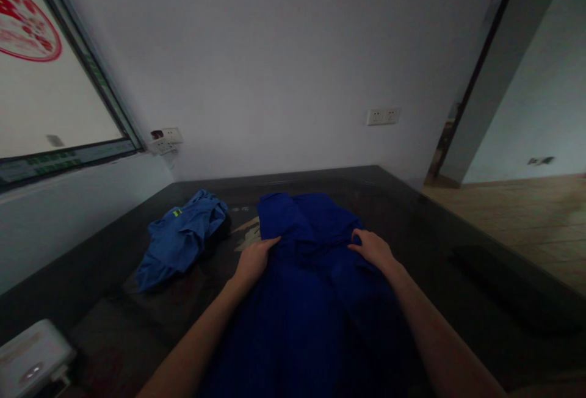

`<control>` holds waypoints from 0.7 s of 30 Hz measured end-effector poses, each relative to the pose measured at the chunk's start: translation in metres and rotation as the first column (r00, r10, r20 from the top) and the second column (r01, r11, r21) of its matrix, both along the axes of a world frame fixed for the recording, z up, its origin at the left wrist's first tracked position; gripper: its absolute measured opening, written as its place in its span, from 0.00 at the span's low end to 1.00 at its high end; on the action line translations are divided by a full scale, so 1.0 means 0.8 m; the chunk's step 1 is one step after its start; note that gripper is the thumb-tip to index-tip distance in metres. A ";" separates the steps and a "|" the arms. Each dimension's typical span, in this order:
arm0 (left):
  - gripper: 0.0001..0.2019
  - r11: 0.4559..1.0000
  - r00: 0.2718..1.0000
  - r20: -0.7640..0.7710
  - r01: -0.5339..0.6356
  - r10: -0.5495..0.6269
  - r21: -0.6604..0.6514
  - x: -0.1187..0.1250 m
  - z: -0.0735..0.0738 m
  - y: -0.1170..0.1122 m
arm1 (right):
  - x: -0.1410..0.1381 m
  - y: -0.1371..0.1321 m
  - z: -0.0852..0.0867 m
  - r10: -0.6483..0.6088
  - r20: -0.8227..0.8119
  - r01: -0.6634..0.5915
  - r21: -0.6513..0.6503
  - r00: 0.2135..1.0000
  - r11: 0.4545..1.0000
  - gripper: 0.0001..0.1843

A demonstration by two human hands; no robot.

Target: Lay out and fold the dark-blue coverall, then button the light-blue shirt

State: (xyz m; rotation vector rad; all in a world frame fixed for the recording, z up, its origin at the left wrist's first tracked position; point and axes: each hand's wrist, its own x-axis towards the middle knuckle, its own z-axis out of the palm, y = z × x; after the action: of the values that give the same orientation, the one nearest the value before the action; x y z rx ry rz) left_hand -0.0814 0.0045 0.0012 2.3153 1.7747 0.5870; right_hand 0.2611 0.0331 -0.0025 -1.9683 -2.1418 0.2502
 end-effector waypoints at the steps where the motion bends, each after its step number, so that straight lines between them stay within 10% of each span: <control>1: 0.24 0.999 1.000 -0.001 -0.018 0.018 0.031 -0.009 0.005 0.004 | 0.003 0.002 0.000 -0.027 -0.007 0.027 -0.029 1.000 0.999 0.13; 9: 0.20 0.905 0.982 0.142 -0.168 0.121 0.392 -0.070 0.041 0.020 | 0.027 0.010 -0.011 -0.151 -0.057 0.137 -0.190 0.987 0.972 0.15; 14: 0.15 0.936 0.916 -0.198 -0.333 0.350 0.113 -0.088 0.037 0.013 | 0.021 -0.008 0.001 -0.119 -0.020 0.111 -0.237 0.993 0.965 0.18; 17: 0.12 0.921 0.848 -0.392 -0.390 0.356 -0.008 -0.084 0.033 0.005 | 0.011 -0.020 0.019 -0.143 -0.023 0.141 -0.044 0.990 0.989 0.18; 21: 0.15 0.931 0.901 -0.270 -0.279 0.339 0.235 -0.055 0.044 -0.003 | -0.015 -0.025 0.035 0.050 -0.066 -0.024 0.341 0.997 0.940 0.14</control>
State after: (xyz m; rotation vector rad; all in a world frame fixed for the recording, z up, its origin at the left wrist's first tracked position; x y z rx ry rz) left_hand -0.1257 0.0021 0.0364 2.3664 2.3603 0.4774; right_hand 0.2489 0.0130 0.0255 -1.6973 -2.0164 -0.0418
